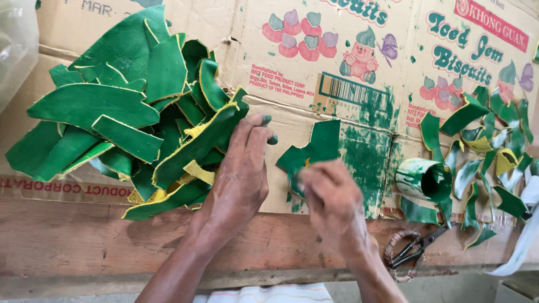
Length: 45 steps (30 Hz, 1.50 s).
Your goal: The person paints green foam pieces with green paint using a small brush. They pick up each piece, apply paint to the surface, and place the finished pieces on a cardboard surface. The process is repeated for multiple pieces.
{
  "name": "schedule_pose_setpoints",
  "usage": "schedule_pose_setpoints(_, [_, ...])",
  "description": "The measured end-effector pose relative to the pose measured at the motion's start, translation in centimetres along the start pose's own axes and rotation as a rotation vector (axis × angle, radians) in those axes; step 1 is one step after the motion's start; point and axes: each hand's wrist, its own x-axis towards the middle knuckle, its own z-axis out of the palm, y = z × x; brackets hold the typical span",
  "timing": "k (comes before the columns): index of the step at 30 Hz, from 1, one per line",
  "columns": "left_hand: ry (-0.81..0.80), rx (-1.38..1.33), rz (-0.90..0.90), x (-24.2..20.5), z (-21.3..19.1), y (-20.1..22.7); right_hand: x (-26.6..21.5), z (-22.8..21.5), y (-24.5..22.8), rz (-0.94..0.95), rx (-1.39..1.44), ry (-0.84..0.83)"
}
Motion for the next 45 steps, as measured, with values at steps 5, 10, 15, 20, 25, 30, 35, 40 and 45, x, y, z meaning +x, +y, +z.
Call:
schedule_pose_setpoints(5, [-0.021,0.020,0.014,-0.4,0.0,-0.3,1.1,1.4,0.5,0.007,0.015,-0.005])
schedule_pose_setpoints(10, [-0.042,0.110,0.106,-0.2,0.7,-1.1,-1.4,-1.2,0.0,0.010,0.041,-0.099])
schedule_pose_setpoints(15, [-0.121,0.219,0.180,-0.1,1.2,-1.2,1.7,-1.4,2.2,0.105,-0.109,0.054])
schedule_pose_setpoints(20, [-0.143,0.231,0.152,-0.2,0.9,-0.9,0.3,-1.1,1.9,0.074,-0.044,-0.056])
schedule_pose_setpoints(25, [-0.144,0.212,0.162,-0.1,0.7,-0.8,-2.4,-3.5,0.8,0.078,0.012,-0.141])
schedule_pose_setpoints(30, [-0.162,0.216,0.153,0.0,0.6,-0.5,-1.5,-1.5,1.7,0.085,0.020,-0.045])
schedule_pose_setpoints(35, [-0.147,0.205,0.158,0.2,0.9,-0.6,-7.1,-2.1,-0.7,0.019,0.263,-0.256])
schedule_pose_setpoints(40, [-0.190,0.293,0.175,0.7,1.1,0.2,-11.0,-1.6,-1.7,0.115,0.449,-0.240])
schedule_pose_setpoints(45, [-0.256,0.338,0.241,1.1,1.7,1.0,-11.7,-1.2,-1.2,0.168,0.435,-0.125])
